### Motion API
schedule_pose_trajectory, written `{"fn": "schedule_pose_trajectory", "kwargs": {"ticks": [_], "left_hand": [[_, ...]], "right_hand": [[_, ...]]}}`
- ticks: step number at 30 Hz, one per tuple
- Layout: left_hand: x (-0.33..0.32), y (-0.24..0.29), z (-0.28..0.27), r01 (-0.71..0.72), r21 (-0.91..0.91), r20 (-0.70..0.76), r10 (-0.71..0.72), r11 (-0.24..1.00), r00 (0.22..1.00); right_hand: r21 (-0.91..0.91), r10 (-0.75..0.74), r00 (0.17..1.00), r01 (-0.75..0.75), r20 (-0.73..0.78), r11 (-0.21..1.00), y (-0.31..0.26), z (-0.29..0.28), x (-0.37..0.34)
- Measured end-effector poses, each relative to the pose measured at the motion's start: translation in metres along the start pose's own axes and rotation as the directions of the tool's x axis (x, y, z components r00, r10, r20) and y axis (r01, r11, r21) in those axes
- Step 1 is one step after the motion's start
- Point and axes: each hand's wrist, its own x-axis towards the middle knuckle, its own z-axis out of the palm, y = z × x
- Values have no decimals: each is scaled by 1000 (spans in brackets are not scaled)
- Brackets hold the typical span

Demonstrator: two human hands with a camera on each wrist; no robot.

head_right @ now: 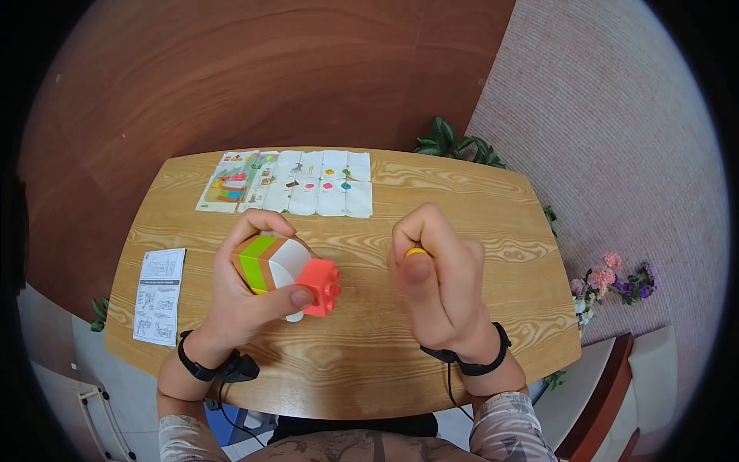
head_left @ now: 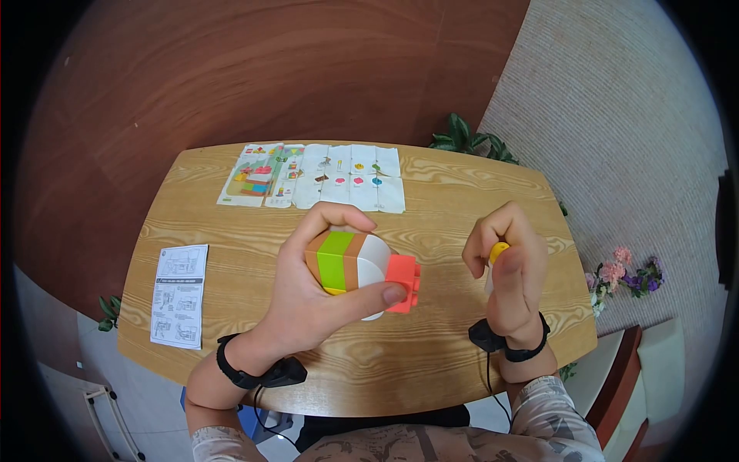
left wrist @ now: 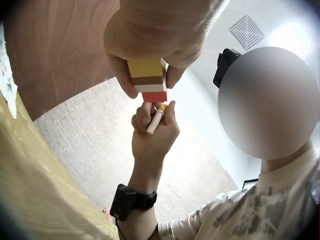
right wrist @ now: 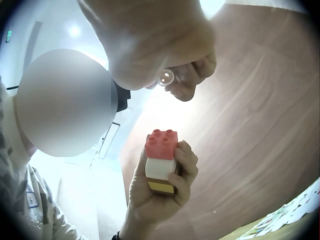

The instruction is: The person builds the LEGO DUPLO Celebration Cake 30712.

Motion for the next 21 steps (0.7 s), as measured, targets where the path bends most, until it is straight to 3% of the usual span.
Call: {"fn": "schedule_pose_trajectory", "kwargs": {"ticks": [6, 13, 15, 18, 20, 21], "left_hand": [[-1, 1, 1, -13, 33, 11, 13, 999, 1000], [-2, 0, 3, 7, 28, 9, -8, 1000, 1000], [-2, 1, 3, 15, 16, 16, -15, 1000, 1000], [-3, -1, 4, 4, 81, 5, -5, 997, 1000], [-4, -2, 5, 19, 68, 11, -19, 998, 1000], [-4, -2, 5, 26, 61, 14, -27, 998, 1000]], "right_hand": [[-103, -80, 996, 85, 44, 991, 5, -3, 4], [223, -138, 986, 155, -89, 962, 5, 14, -2], [172, -121, 988, 136, -91, 976, 2, 9, -5], [-21, -241, 969, 240, -58, 970, 9, 10, -5], [69, -178, 947, 203, -268, 977, 7, 17, -5], [34, -189, 935, 208, -300, 977, 8, 19, -6]]}}
